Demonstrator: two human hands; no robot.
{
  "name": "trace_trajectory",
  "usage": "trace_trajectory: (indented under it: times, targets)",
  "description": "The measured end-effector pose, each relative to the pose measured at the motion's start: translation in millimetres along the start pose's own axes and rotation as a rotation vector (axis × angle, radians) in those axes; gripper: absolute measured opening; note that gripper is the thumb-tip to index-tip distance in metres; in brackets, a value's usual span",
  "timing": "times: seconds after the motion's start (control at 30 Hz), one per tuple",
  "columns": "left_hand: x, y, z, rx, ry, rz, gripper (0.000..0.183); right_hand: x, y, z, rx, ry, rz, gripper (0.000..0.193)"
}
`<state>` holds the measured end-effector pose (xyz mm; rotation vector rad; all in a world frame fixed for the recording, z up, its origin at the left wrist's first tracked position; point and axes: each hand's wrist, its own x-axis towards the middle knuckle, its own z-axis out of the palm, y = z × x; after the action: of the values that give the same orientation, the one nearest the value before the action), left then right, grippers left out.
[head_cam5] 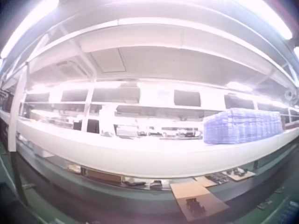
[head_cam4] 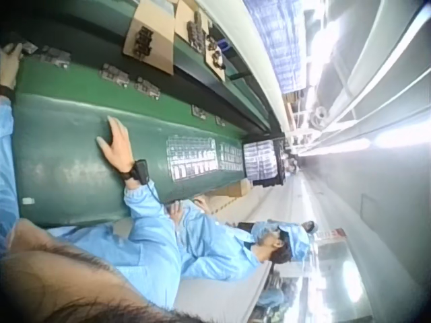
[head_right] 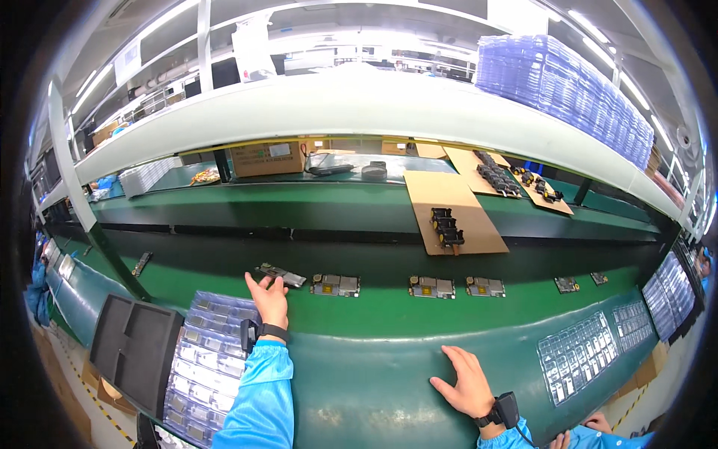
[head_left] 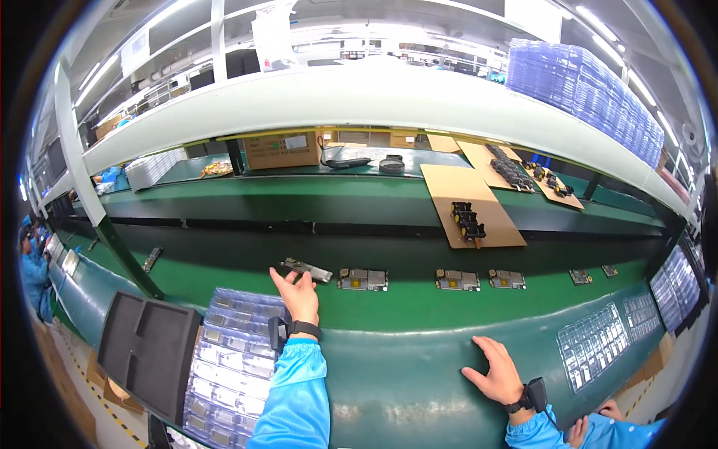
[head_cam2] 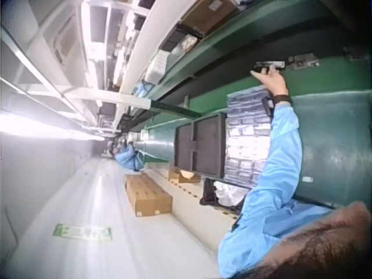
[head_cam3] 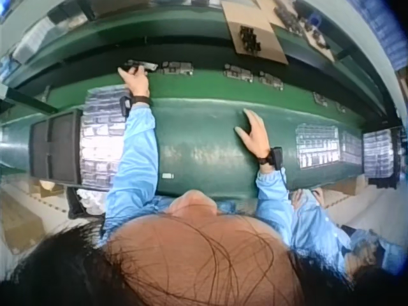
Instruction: Manually assembling and inspecting circuit boards and electronic components on a factory assembly line.
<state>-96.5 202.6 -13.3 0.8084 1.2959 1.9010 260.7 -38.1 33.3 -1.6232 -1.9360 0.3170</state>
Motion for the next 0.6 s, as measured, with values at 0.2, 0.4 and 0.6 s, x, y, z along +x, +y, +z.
trace_trajectory:
  times: [0.2, 0.4, 0.6]
  targets:
    - [-3, -11, -12, 0.255, -0.030, 0.091, 0.091, -1, -4, -1, 0.015, -0.014, -0.013, 0.064]
    - [-42, 8, 16, 0.951, -0.127, 0.305, 0.073, -7, 6, -4, 0.005, -0.021, -0.015, 0.063]
    - [-24, 3, -3, 1.349, -0.218, 0.516, 0.041, -1, 12, 0, 0.005, -0.024, -0.108, 0.061]
